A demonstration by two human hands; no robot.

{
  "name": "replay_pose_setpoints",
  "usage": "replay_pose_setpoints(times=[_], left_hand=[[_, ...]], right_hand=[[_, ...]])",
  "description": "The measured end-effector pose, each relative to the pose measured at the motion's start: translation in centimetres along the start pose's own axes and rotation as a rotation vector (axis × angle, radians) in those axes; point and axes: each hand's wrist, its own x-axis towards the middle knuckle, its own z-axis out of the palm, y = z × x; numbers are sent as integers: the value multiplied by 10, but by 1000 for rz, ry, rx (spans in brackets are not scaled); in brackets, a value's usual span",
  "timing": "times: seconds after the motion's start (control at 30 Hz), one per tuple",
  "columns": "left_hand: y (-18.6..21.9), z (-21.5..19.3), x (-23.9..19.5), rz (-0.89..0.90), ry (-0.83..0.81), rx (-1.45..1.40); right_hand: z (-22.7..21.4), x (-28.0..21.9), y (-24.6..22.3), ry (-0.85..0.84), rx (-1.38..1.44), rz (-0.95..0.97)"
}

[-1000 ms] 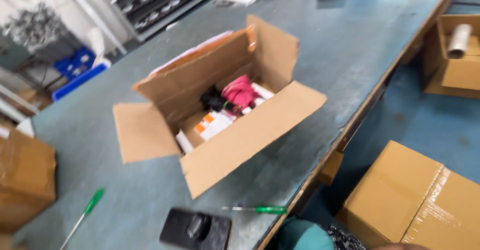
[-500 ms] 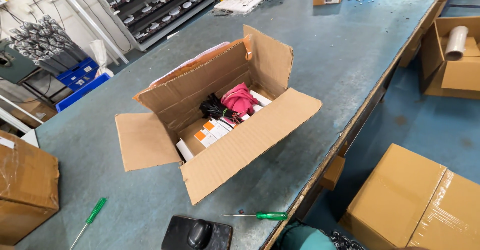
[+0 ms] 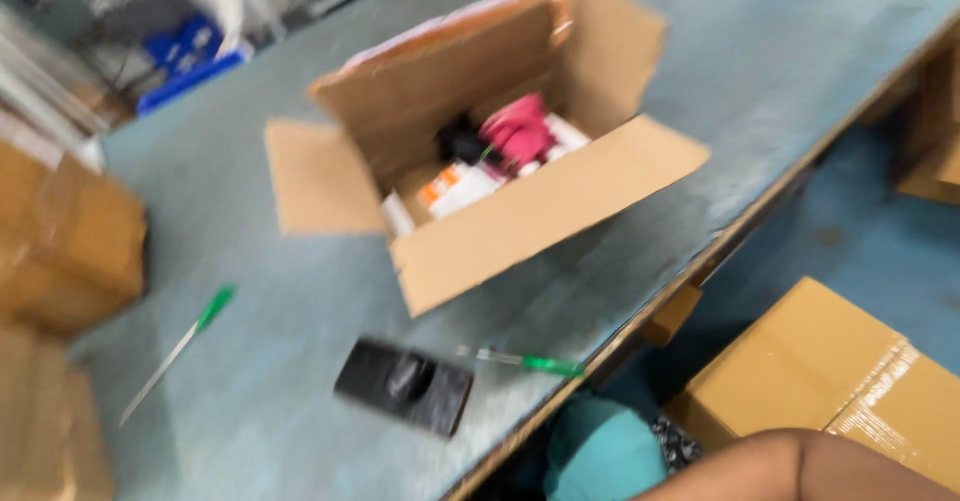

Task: The person unpacks small white boxes and black cables from a cardboard box on a workbench. They use a green screwdriver to open the boxes and insert the cables into the devices, then close the boxes. The person repeats this process for multiple units.

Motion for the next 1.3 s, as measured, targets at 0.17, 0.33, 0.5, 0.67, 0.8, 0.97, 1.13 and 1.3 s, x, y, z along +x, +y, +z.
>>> replay_pose_setpoints(times=[0.17, 0.33, 0.5, 0.67, 0.8, 0.97, 1.13, 1.3], left_hand=[[4, -42, -79, 21, -105, -142], [8, -2, -96, -26, -193, -269], [21, 24, -115, -45, -239, -377], [22, 22, -118, -62, -267, -406], [23, 20, -121, -77, -315, -405], [25, 26, -127, -60, -343, -395], [28, 31, -135, -25, -416, -429], [31, 38, -142, 118, -454, -468]], right_hand=[[37, -17, -2, -93, 87, 123], [37, -29, 25, -196, 177, 115], [44, -35, 20, -211, 214, 256], [48, -39, 7, -238, 185, 221], [48, -44, 1, -239, 136, 108], [50, -50, 1, -213, 98, 135], [52, -61, -2, -148, 138, -57], [51, -61, -4, -161, 48, -171]])
